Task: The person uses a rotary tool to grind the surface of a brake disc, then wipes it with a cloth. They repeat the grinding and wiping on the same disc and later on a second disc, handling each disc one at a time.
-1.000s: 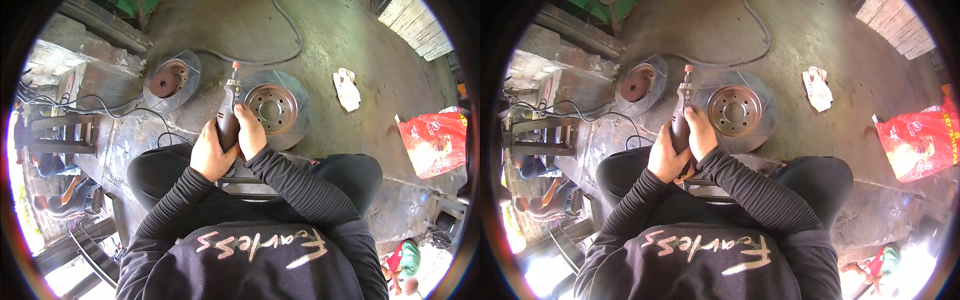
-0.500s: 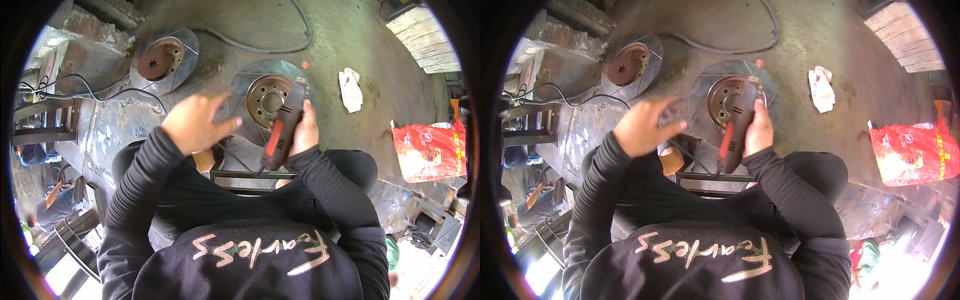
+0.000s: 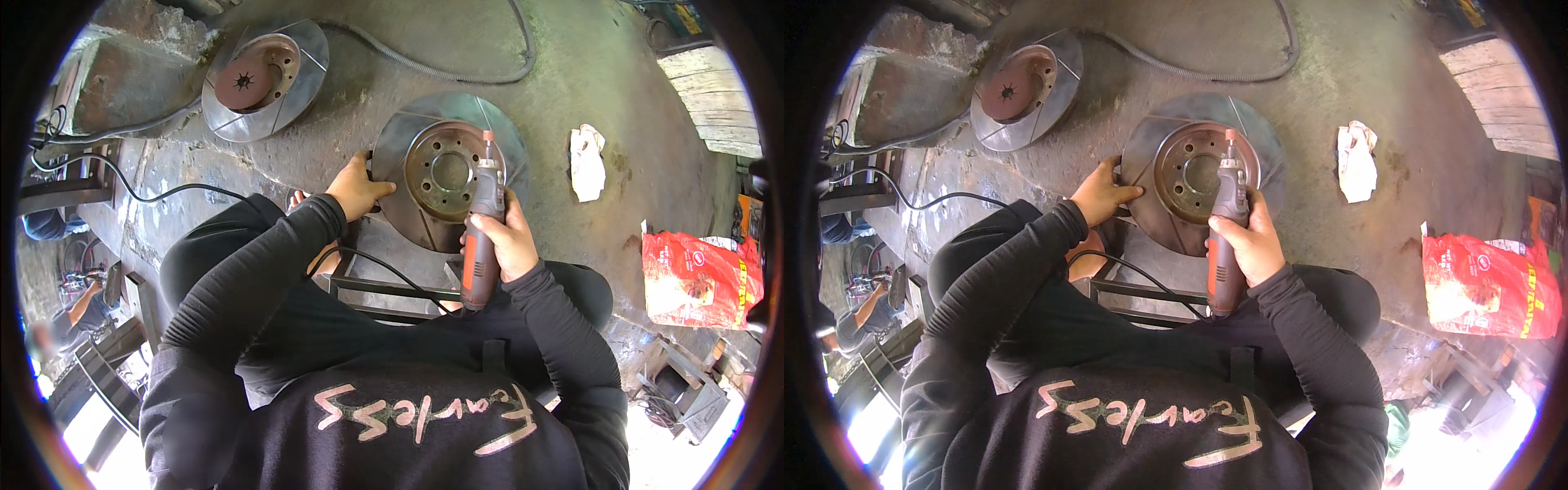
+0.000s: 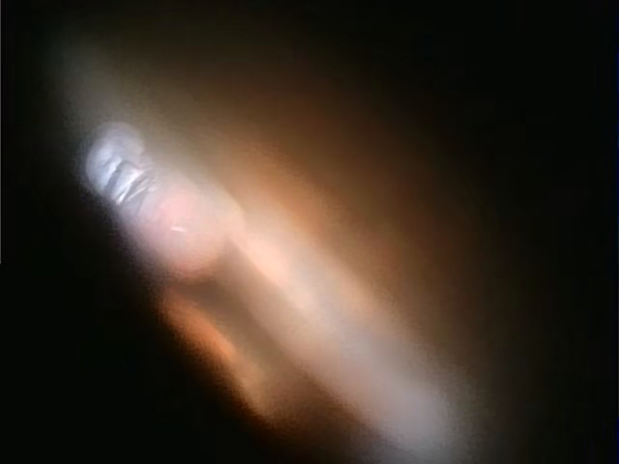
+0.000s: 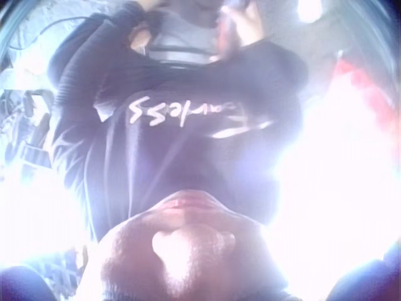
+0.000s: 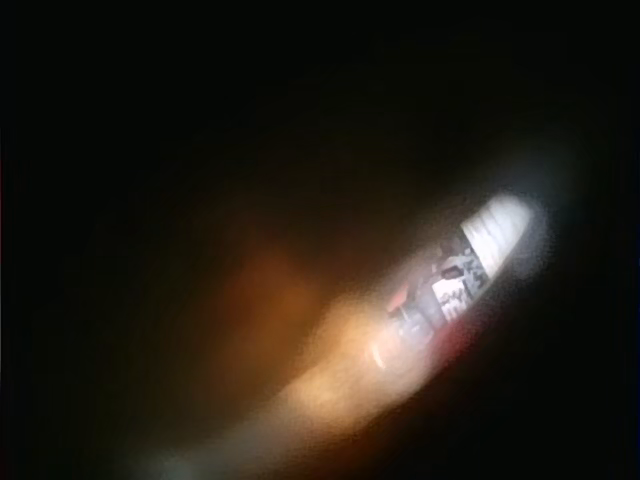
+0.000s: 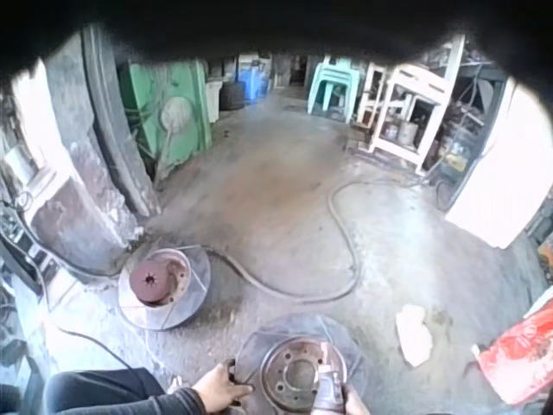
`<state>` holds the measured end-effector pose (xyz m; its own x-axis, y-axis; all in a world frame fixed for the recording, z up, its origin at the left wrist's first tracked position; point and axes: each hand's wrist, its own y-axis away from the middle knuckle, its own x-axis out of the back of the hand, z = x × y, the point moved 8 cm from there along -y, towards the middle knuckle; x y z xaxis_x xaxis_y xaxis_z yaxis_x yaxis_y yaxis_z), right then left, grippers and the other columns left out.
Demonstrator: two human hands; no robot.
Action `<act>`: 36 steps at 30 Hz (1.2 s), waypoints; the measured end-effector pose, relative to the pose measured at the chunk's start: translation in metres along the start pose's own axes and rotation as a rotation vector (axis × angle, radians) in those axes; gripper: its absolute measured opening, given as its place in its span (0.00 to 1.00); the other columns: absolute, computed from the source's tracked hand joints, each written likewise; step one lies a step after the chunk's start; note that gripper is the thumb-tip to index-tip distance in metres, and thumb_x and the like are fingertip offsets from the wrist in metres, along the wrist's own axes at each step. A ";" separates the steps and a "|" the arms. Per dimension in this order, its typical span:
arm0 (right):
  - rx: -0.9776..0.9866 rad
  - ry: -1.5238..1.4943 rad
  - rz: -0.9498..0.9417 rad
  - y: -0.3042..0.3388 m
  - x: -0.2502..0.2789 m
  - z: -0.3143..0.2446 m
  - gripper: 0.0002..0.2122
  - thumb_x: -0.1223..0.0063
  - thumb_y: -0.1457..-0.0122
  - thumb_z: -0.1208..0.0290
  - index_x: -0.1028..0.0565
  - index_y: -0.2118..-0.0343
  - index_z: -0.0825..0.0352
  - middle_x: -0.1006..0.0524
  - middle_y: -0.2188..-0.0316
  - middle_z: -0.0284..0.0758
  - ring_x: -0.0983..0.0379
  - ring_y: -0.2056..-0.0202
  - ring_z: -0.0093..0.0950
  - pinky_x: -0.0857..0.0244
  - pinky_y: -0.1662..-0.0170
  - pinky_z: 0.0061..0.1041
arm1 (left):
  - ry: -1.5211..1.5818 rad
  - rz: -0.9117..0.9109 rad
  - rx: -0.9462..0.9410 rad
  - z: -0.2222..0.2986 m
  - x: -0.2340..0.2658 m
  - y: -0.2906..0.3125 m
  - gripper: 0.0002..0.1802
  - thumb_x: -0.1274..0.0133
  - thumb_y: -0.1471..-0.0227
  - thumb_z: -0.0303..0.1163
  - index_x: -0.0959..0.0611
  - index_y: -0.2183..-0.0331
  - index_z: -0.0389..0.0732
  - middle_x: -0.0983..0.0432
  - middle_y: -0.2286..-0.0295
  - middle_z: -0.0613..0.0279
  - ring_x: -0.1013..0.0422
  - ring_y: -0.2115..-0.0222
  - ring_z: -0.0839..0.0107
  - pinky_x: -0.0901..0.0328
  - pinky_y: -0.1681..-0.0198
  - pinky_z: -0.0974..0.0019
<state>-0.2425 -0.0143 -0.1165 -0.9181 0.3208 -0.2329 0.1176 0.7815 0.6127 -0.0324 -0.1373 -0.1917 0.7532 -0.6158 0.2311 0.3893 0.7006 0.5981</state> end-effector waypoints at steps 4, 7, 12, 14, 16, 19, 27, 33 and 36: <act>-0.047 0.119 -0.011 -0.011 -0.003 0.008 0.26 0.44 0.46 0.76 0.42 0.46 0.65 0.29 0.65 0.35 0.28 0.75 0.25 0.29 0.72 0.28 | 0.070 -0.086 0.049 -0.021 -0.004 -0.012 0.37 0.40 0.53 0.26 0.40 0.44 0.30 0.25 0.64 0.47 0.25 0.66 0.64 0.29 0.67 0.65; -0.026 0.166 0.006 -0.016 -0.003 0.002 0.25 0.43 0.46 0.76 0.40 0.47 0.66 0.29 0.66 0.34 0.28 0.74 0.24 0.29 0.72 0.27 | 0.130 -0.128 0.086 -0.023 -0.006 -0.010 0.39 0.41 0.52 0.22 0.43 0.43 0.33 0.26 0.62 0.49 0.25 0.66 0.66 0.28 0.70 0.66; -0.038 0.192 0.035 -0.024 0.001 0.000 0.24 0.42 0.48 0.76 0.38 0.48 0.67 0.28 0.67 0.33 0.28 0.72 0.22 0.31 0.70 0.26 | 0.171 -0.124 0.196 0.003 -0.011 0.009 0.45 0.37 0.58 0.23 0.45 0.42 0.30 0.29 0.56 0.41 0.26 0.60 0.57 0.28 0.59 0.62; -0.072 0.209 0.005 -0.026 -0.006 0.005 0.24 0.41 0.48 0.76 0.38 0.49 0.68 0.28 0.67 0.33 0.29 0.71 0.22 0.32 0.68 0.25 | 0.146 -0.147 0.195 0.000 -0.013 0.010 0.48 0.37 0.58 0.22 0.48 0.41 0.31 0.31 0.54 0.41 0.27 0.59 0.56 0.28 0.58 0.62; -0.068 0.258 -0.012 -0.029 -0.005 0.009 0.24 0.41 0.48 0.76 0.37 0.49 0.68 0.28 0.67 0.33 0.29 0.70 0.22 0.32 0.66 0.25 | 0.164 -0.142 0.167 -0.004 -0.015 0.008 0.48 0.37 0.58 0.22 0.48 0.41 0.31 0.30 0.54 0.40 0.27 0.58 0.57 0.28 0.58 0.62; -0.056 0.285 -0.010 -0.036 -0.004 0.009 0.22 0.42 0.48 0.76 0.36 0.50 0.70 0.27 0.66 0.34 0.30 0.66 0.22 0.33 0.61 0.24 | 0.140 -0.135 0.136 -0.010 -0.014 0.007 0.48 0.37 0.58 0.22 0.47 0.41 0.31 0.29 0.55 0.40 0.28 0.57 0.57 0.29 0.58 0.62; 0.027 0.409 -0.033 -0.051 -0.009 0.015 0.19 0.40 0.50 0.75 0.33 0.56 0.69 0.27 0.66 0.33 0.31 0.66 0.22 0.34 0.61 0.25 | 0.095 -0.137 0.132 -0.015 -0.014 0.003 0.47 0.38 0.57 0.22 0.48 0.41 0.31 0.28 0.56 0.41 0.28 0.57 0.59 0.30 0.57 0.63; 0.053 0.227 0.028 -0.054 -0.017 0.013 0.19 0.42 0.49 0.76 0.35 0.55 0.69 0.28 0.67 0.33 0.30 0.69 0.22 0.32 0.65 0.26 | 0.006 -0.115 0.018 -0.007 -0.011 0.003 0.48 0.36 0.58 0.27 0.47 0.42 0.29 0.28 0.57 0.39 0.28 0.56 0.57 0.32 0.55 0.63; 0.005 0.178 0.018 -0.052 -0.021 0.015 0.20 0.43 0.48 0.77 0.37 0.53 0.69 0.28 0.67 0.33 0.29 0.71 0.23 0.31 0.69 0.26 | -0.060 -0.094 -0.005 -0.008 -0.008 0.003 0.49 0.36 0.58 0.28 0.48 0.42 0.28 0.28 0.56 0.38 0.28 0.56 0.56 0.33 0.54 0.63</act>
<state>-0.2237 -0.0538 -0.1546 -0.9684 0.2348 -0.0841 0.1358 0.7792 0.6119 -0.0334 -0.1272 -0.1983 0.6801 -0.6993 0.2199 0.4594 0.6404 0.6155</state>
